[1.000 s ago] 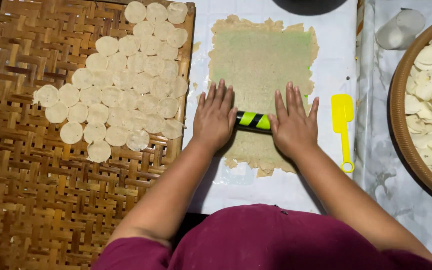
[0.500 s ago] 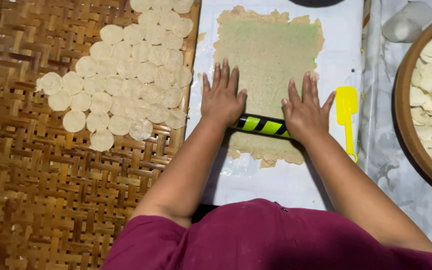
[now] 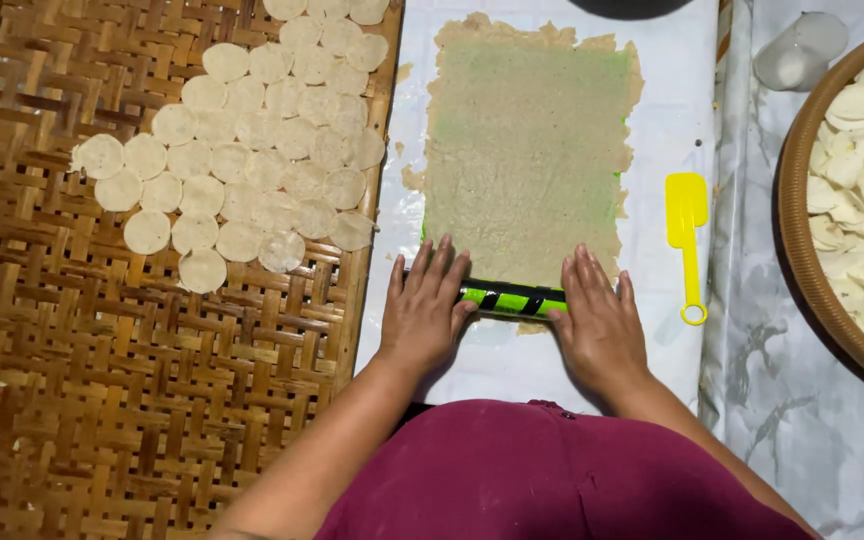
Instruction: Roll out dough and cut into small circles using a round cutter, then place onto a woven drying tray.
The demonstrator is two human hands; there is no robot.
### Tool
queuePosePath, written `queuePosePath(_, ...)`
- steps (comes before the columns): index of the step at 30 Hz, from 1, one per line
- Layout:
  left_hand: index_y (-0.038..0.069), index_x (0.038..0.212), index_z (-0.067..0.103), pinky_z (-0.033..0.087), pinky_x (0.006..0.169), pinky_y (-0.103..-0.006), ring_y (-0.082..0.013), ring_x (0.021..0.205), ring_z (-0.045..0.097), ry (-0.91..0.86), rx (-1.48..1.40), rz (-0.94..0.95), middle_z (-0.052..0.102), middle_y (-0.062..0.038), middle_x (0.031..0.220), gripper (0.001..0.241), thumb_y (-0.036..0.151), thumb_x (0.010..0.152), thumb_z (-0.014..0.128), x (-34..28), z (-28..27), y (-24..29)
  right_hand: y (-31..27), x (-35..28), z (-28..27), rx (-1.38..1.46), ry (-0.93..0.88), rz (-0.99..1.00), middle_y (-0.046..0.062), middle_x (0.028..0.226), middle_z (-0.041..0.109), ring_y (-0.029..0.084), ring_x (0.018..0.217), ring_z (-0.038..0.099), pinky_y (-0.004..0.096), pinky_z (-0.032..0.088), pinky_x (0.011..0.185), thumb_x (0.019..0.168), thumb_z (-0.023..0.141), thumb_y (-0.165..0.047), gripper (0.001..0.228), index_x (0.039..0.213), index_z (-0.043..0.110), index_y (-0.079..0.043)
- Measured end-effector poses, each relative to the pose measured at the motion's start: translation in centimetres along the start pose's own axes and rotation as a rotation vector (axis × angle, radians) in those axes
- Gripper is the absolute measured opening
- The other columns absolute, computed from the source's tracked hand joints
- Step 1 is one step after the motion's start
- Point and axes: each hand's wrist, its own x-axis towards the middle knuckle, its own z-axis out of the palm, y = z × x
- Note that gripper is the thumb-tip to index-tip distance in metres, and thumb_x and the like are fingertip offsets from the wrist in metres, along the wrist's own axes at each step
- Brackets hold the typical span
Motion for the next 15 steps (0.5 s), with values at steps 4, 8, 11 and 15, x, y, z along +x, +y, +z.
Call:
queuePosePath(4,0.020,0.145,0.047,0.008,0.121,-0.0656,-0.0300,0.140,0.043,0.119,0.064,0.092,0.055,-0.007,0.137,0.064,0.053,0.092,0.061,-0.3,3.6,-2.2,9.4,4.0,1.6,0.264,0.546,-0.124,0.033,0.139,0.056,0.050,0.134,0.049,0.056,0.037,0.115,0.109,0.047,-0.014,0.043,0.143,0.057,0.009)
queuePosePath(8,0.016,0.132,0.054,0.025,0.120,-0.0555,-0.0259,0.123,0.056,0.397,0.139,0.278,0.060,-0.006,0.122,0.055,0.043,0.087,0.068,-1.0,4.8,-2.5,17.2,8.3,3.0,-0.231,0.475,0.308,0.019,0.126,0.051,0.038,0.112,0.054,0.049,0.050,0.086,0.088,0.075,-0.015,0.060,0.143,0.060,0.002)
queuePosePath(11,0.016,0.130,0.056,0.028,0.119,-0.0521,-0.0254,0.121,0.058,0.440,0.129,0.331,0.061,-0.006,0.120,0.042,0.037,0.094,0.060,-2.3,4.5,-1.8,16.8,8.6,2.2,-0.233,0.332,0.341,0.024,0.119,0.053,0.042,0.107,0.057,0.049,0.054,0.082,0.084,0.076,-0.003,0.063,0.144,0.058,0.005)
queuePosePath(15,0.017,0.129,0.058,0.030,0.118,-0.0511,-0.0254,0.120,0.058,0.391,0.070,0.387,0.061,-0.005,0.117,0.034,0.033,0.098,0.054,-3.1,5.9,-1.3,15.5,8.1,1.5,-0.174,0.245,0.334,0.031,0.113,0.050,0.051,0.105,0.057,0.059,0.057,0.080,0.081,0.073,0.010,0.068,0.145,0.050,0.013)
